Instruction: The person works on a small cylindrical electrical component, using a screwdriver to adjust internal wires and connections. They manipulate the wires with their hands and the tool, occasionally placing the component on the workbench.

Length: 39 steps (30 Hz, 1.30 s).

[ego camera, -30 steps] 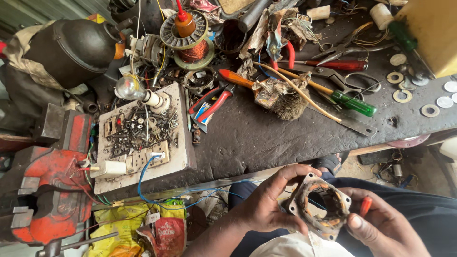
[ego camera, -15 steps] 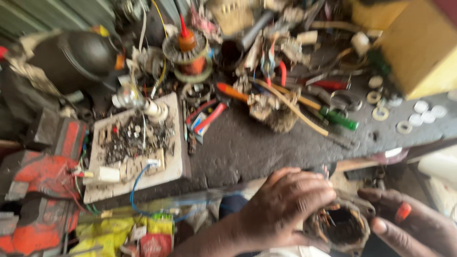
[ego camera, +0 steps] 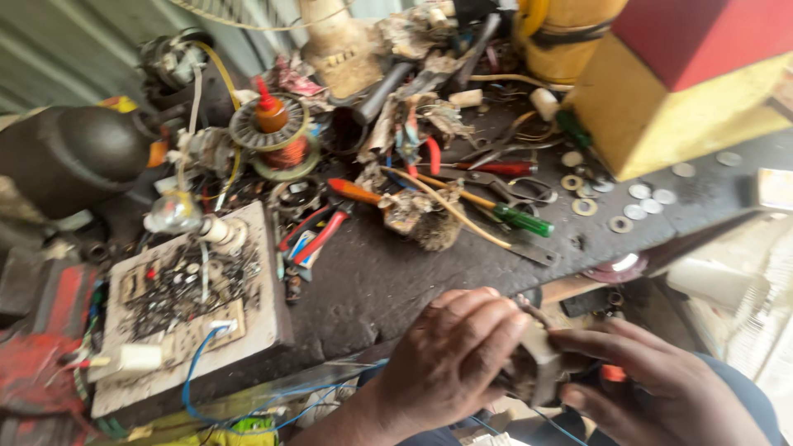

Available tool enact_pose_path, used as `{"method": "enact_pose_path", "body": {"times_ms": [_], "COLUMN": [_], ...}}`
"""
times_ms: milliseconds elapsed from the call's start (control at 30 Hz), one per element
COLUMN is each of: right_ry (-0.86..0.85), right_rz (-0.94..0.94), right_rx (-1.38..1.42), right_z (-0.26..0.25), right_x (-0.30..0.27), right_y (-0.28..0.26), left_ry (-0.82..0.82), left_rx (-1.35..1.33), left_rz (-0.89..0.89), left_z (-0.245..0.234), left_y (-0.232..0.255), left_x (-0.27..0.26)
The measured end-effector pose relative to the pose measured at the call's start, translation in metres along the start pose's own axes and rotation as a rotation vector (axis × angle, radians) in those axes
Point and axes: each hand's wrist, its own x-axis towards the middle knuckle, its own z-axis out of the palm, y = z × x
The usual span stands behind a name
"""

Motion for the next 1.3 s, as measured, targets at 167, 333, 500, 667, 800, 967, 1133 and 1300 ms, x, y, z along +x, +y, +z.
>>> {"method": "enact_pose_path", "body": {"times_ms": [167,333,500,667,800,967,1133,1300], "right_ry": [0.136,0.161,0.026,-0.105,-0.05,-0.072,-0.006,-0.028], "right_rz": [-0.308,-0.152,0.048,-0.163,-0.3,0.085,0.132,0.177], "right_rx": [0.202,0.733,0.634,0.531,0.426,0.239,0.427,0.441], "right_z": [-0.019,-0.03,-0.008,0.009,0.004,-0.001,0.005,0.009], "right_x": [0.004,0.009,0.002,0.004,0.012,0.024,0.032,0.044], "right_y": [-0.017,0.006,0.031,0.019,0.005,0.004,0.006,0.002], "left_ry": [0.009,0.062,0.255,0.332,0.35,0.323,0.347,0.281], "left_rx": [0.053,-0.012,-0.185,-0.509,-0.556,-1.029,-1.152,-1.037], "left_rz": [0.006,0.051,0.007,-0.107,-0.192,-0.347,-0.496,-0.695], "left_z": [0.0,-0.003,0.001,0.003,0.009,0.021,0.032,0.033], "left_y": [-0.006,-0.021,-0.028,-0.025,-0.027,-0.032,-0.045,-0.07], "left_x": [-0.007,-0.019,-0.029,-0.036,-0.04,-0.049,-0.062,-0.07]}}
